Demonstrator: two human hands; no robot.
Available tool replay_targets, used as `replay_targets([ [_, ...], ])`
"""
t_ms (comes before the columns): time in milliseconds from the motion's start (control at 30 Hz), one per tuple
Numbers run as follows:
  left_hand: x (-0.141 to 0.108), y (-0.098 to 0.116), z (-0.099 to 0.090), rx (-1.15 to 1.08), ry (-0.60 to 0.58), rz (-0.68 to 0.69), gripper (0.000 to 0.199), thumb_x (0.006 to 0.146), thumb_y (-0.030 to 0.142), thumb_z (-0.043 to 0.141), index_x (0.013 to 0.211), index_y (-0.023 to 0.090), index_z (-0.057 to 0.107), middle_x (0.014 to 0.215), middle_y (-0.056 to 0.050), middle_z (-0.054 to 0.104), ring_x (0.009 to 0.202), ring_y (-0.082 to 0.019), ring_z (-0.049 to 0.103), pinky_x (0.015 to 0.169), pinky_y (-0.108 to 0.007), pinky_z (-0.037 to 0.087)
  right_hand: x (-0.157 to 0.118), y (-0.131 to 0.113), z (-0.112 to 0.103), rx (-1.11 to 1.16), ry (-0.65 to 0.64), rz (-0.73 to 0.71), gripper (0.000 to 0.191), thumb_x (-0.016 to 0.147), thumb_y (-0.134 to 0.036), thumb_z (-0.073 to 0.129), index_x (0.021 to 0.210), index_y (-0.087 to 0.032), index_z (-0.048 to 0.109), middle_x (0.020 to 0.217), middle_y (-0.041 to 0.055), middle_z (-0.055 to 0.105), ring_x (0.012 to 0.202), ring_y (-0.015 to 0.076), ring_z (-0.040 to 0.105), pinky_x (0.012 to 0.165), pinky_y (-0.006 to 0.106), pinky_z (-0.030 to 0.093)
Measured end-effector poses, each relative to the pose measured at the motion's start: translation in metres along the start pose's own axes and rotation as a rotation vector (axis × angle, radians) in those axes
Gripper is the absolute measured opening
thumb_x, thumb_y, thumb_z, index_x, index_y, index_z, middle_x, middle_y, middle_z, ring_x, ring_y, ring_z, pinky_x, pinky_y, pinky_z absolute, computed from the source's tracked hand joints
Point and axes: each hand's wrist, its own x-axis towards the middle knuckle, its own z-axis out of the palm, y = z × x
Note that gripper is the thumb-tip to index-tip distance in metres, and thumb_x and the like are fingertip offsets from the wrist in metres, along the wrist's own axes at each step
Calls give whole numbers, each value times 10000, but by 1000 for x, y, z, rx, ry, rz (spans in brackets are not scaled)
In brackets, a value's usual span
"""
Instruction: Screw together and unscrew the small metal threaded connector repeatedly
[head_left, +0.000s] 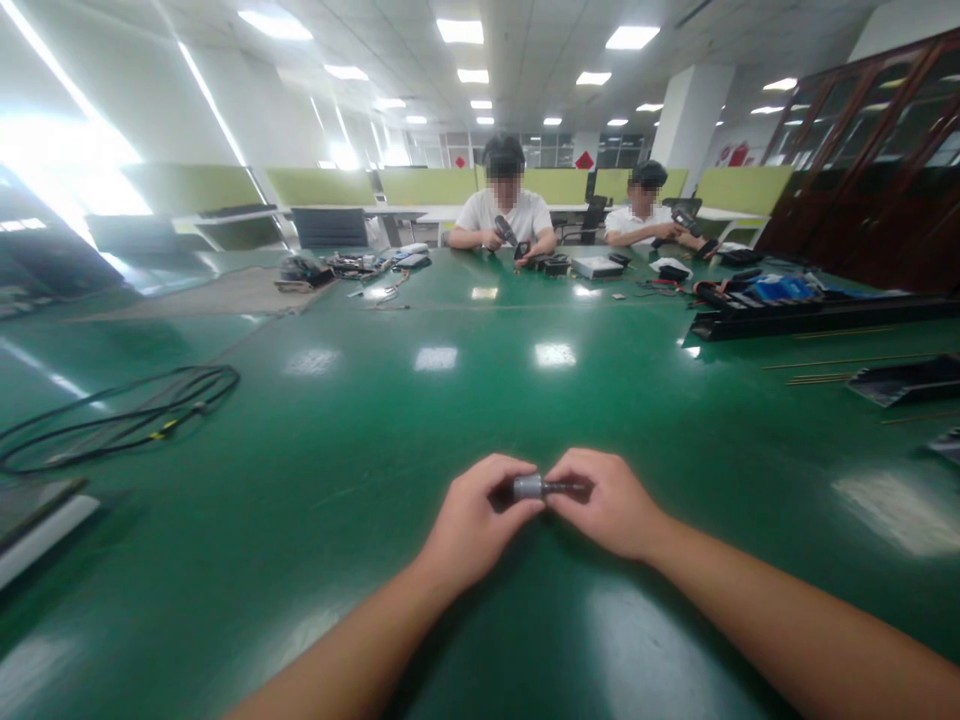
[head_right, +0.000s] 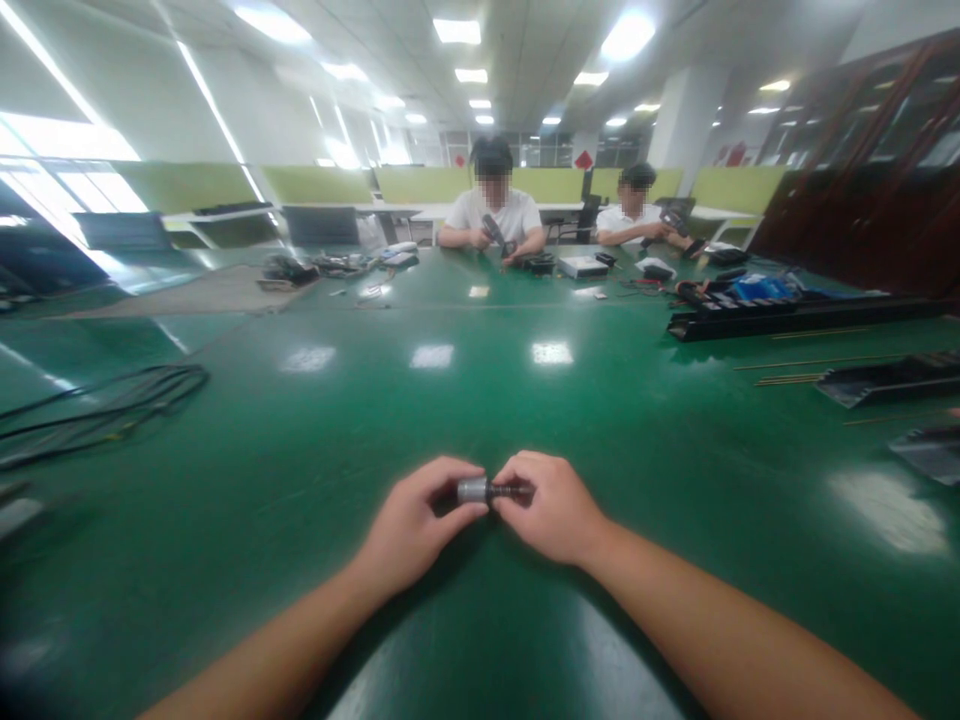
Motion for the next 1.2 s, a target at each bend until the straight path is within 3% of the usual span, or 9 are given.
replay_targets([
  [967,0,-11,2,-99,19,-97,255,786,262,744,1036,237,703,1042,-33,688,951,-192,658,856,-323,542,1,1,-3,-16,-10,53,54,775,-133,688,791,-181,708,733,6,667,656,144,585,605,246,411],
  [1200,1,-14,2,-106,29,-116,266,788,294,742,1046,245,704,1052,-34,689,952,-197,663,865,-339,545,0,4,0,35,-20,125,61,761,-178,713,813,-179,682,712,-7,661,626,139,583,582,236,414],
])
